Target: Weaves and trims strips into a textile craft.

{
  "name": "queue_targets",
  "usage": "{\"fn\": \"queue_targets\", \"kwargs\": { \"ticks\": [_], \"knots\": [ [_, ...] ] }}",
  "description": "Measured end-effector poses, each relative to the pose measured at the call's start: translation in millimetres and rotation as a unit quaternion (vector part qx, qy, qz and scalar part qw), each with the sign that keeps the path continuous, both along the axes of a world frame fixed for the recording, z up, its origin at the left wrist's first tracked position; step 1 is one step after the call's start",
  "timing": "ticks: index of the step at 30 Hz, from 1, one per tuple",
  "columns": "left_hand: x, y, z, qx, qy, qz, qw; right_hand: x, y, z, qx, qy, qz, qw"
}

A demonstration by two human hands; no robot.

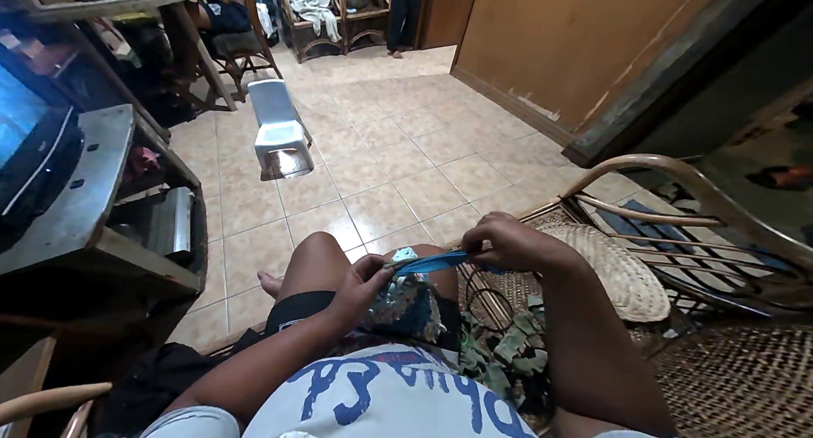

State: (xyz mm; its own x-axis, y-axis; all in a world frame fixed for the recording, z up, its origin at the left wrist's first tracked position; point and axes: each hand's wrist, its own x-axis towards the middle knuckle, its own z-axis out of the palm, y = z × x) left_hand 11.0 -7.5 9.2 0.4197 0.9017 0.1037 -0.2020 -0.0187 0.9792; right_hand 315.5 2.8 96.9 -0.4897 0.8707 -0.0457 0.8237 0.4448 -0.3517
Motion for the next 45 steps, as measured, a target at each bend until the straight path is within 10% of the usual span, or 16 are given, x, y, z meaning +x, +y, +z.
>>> {"fn": "queue_targets", "kwargs": {
  "ticks": [5, 12, 27, 34, 38, 45],
  "knots": [
    [-1.5, 2.7, -1.3, -0.014, -0.001, 0.011, 1.0, -7.1, -6.5, -6.5, 0.065, -0.175, -0.257, 0.948],
    [1.2, 1.6, -4.8, 0.001, -0.011, 0.009, 1.0, -70.5, -11.5, -40.7, 0.109, 0.192, 0.063, 0.973],
    [-2.2, 4.0, -4.0, -0.027, -0.047, 0.03, 0.998, -80.5, -7.5, -53.2, 0.136, 0.158, 0.101, 0.973],
    [-24.8, 32.8, -3.5, 0.014, 0.103, 0.249, 0.963, -77.9, -8.6, -52.9, 0.101, 0.165, 0.096, 0.976],
    [-26.0, 16.3, 28.4, 0.273, 0.298, 0.038, 0.914, -81.4, -7.5, -51.9, 0.11, 0.165, 0.107, 0.974],
    [-3.7, 23.9, 3.8, 0.181, 0.219, -0.1, 0.953, -74.0, -0.9, -43.2, 0.103, 0.181, 0.11, 0.972]
  ]
}}
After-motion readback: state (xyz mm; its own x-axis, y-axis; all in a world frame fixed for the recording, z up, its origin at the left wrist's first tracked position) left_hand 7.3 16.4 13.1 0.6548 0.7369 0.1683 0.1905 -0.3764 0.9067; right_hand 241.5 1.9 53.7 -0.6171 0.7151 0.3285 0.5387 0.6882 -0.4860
